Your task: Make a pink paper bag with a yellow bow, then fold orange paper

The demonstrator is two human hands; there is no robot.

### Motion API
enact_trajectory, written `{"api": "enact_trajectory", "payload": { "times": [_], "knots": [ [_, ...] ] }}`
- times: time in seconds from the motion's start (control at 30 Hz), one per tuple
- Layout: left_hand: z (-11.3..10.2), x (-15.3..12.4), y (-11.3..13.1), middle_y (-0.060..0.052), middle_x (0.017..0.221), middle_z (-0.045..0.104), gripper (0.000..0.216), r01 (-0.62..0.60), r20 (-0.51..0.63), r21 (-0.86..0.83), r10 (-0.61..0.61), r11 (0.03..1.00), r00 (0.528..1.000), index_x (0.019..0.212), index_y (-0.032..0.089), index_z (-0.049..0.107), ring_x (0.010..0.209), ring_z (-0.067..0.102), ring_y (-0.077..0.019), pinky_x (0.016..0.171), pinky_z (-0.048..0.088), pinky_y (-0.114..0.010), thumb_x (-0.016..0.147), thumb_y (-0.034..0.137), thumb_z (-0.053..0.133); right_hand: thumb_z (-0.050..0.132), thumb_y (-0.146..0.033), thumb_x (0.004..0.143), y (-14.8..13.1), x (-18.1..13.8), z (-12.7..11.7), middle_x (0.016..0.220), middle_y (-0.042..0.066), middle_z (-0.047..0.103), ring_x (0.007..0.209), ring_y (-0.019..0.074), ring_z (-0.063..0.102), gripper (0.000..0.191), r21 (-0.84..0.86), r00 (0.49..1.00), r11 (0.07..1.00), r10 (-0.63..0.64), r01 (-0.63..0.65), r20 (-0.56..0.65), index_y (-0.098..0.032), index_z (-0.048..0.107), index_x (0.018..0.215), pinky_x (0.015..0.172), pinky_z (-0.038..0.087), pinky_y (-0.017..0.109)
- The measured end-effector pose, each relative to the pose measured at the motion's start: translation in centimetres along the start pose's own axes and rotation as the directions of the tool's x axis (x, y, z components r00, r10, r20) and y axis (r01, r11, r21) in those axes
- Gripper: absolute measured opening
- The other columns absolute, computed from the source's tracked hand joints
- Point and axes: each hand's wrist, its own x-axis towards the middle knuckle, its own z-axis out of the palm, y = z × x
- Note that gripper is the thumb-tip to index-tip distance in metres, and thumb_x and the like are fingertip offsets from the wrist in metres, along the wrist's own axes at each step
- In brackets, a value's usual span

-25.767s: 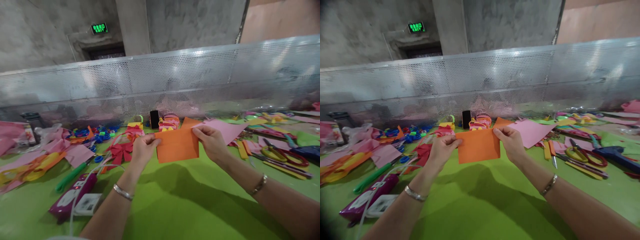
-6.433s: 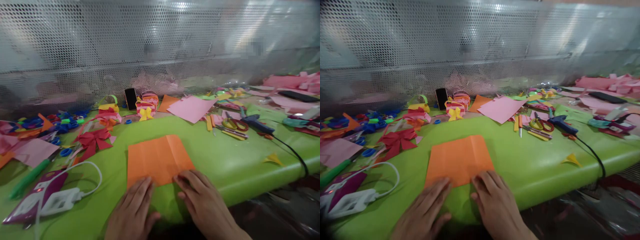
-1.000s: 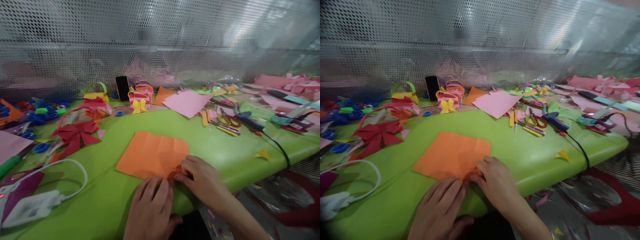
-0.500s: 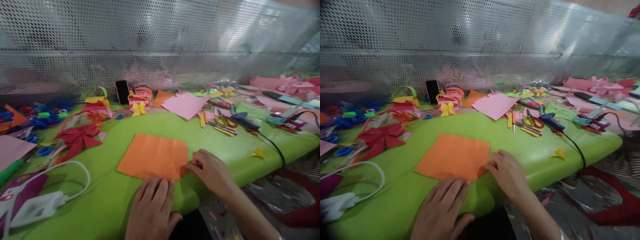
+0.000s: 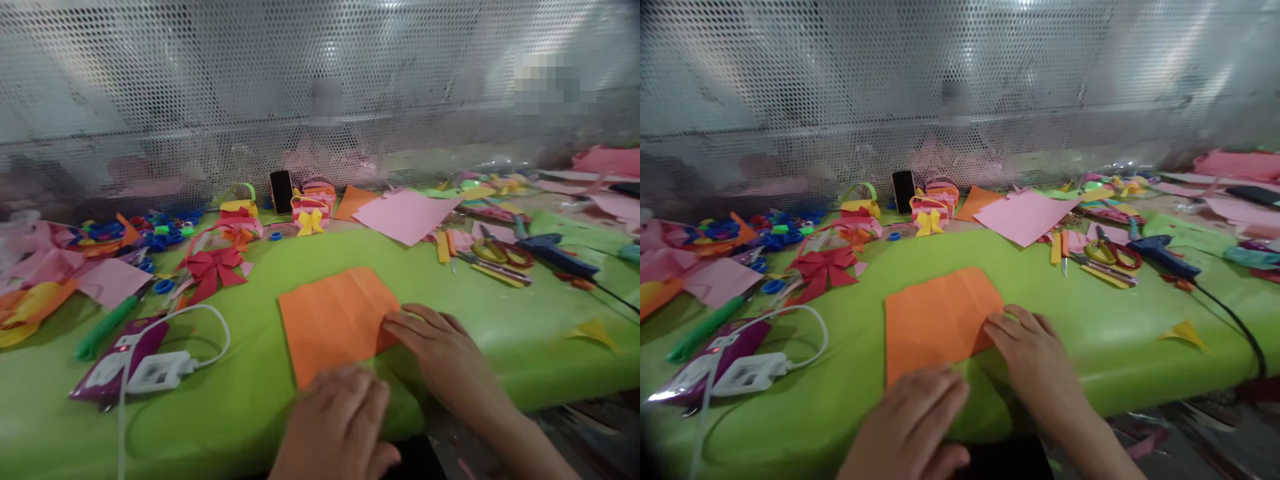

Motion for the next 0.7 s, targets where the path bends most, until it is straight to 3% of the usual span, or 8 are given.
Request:
{"api": "enact_trajectory", "payload": {
  "times": [0.1, 0.2, 0.3, 0.43, 0.53, 0.7],
  "knots": [
    [-2.0, -1.2, -2.3, -0.005, 0.107, 0.071, 0.051, 0.119, 0.027, 0.125, -0.123, 0.985, 0.992, 0.107, 0.017, 0.063, 0.100, 0.064, -0.0205, 0.080, 0.052, -0.032, 0.085, 0.059, 0.044, 0.034, 0.010, 0.064, 1.9, 0.8, 0.1, 0.113, 0.000, 0.069, 0.114, 0.0231, 0.053, 0.062, -0.051, 0.998, 0.998, -0.040, 0.043, 0.049, -0.022, 0.067, 0.105, 0.085, 0.043, 0.040],
    [-2.1, -2.3, -3.1, -0.005, 0.106, 0.071, 0.050, 0.127, 0.043, 0.150, -0.135, 0.981, 0.990, 0.105, 0.018, 0.064, 0.096, 0.064, -0.0203, 0.077, 0.052, -0.032, 0.084, 0.059, 0.044, 0.033, 0.010, 0.065, 2.2, 1.1, -0.1, 0.115, 0.000, 0.068, 0.117, 0.0232, 0.052, 0.064, -0.051, 0.998, 0.997, -0.062, 0.064, 0.027, -0.023, 0.066, 0.109, 0.087, 0.044, 0.043],
    [-1.0, -2.7, -2.1, -0.002, 0.098, 0.071, 0.042, 0.158, 0.032, 0.120, -0.163, 0.980, 0.986, 0.100, 0.021, 0.066, 0.087, 0.064, -0.0189, 0.072, 0.050, -0.032, 0.087, 0.054, 0.042, 0.033, 0.006, 0.074, 0.6, 0.3, -0.6, 0.117, 0.005, 0.066, 0.116, 0.0234, 0.053, 0.053, -0.007, 0.990, 0.996, -0.093, 0.093, -0.107, -0.016, 0.064, 0.111, 0.088, 0.047, 0.043],
    [0.2, -2.4, -0.3, -0.004, 0.085, 0.070, 0.036, 0.189, -0.112, 0.103, -0.177, 0.977, 0.978, 0.094, 0.020, 0.067, 0.075, 0.060, -0.0173, 0.066, 0.046, -0.032, 0.093, 0.028, 0.032, 0.040, -0.008, 0.087, -3.1, -1.6, -1.3, 0.107, 0.008, 0.069, 0.102, 0.0187, 0.060, 0.033, 0.198, 0.965, 0.956, -0.179, 0.217, -0.193, -0.017, 0.066, 0.104, 0.085, 0.052, 0.032],
    [-0.1, -1.8, -0.1, -0.002, 0.084, 0.070, 0.029, 0.144, -0.059, 0.064, -0.140, 0.988, 0.988, 0.092, 0.019, 0.067, 0.075, 0.060, -0.0153, 0.067, 0.046, -0.029, 0.091, 0.022, 0.038, 0.043, -0.017, 0.092, -5.0, -2.5, -0.8, 0.101, 0.006, 0.070, 0.096, 0.0175, 0.062, 0.026, 0.239, 0.963, 0.944, -0.181, 0.227, -0.200, -0.019, 0.067, 0.101, 0.082, 0.053, 0.031],
    [-0.7, -1.7, -0.4, 0.000, 0.083, 0.070, 0.025, 0.167, -0.025, 0.000, -0.167, 0.986, 0.986, 0.085, 0.020, 0.066, 0.072, 0.060, -0.0150, 0.064, 0.045, -0.028, 0.090, 0.022, 0.042, 0.044, -0.020, 0.094, -5.4, -2.5, 0.1, 0.095, 0.005, 0.070, 0.091, 0.0162, 0.061, 0.023, 0.304, 0.968, 0.938, -0.094, 0.164, -0.233, -0.018, 0.066, 0.095, 0.081, 0.051, 0.029]
  ]
}}
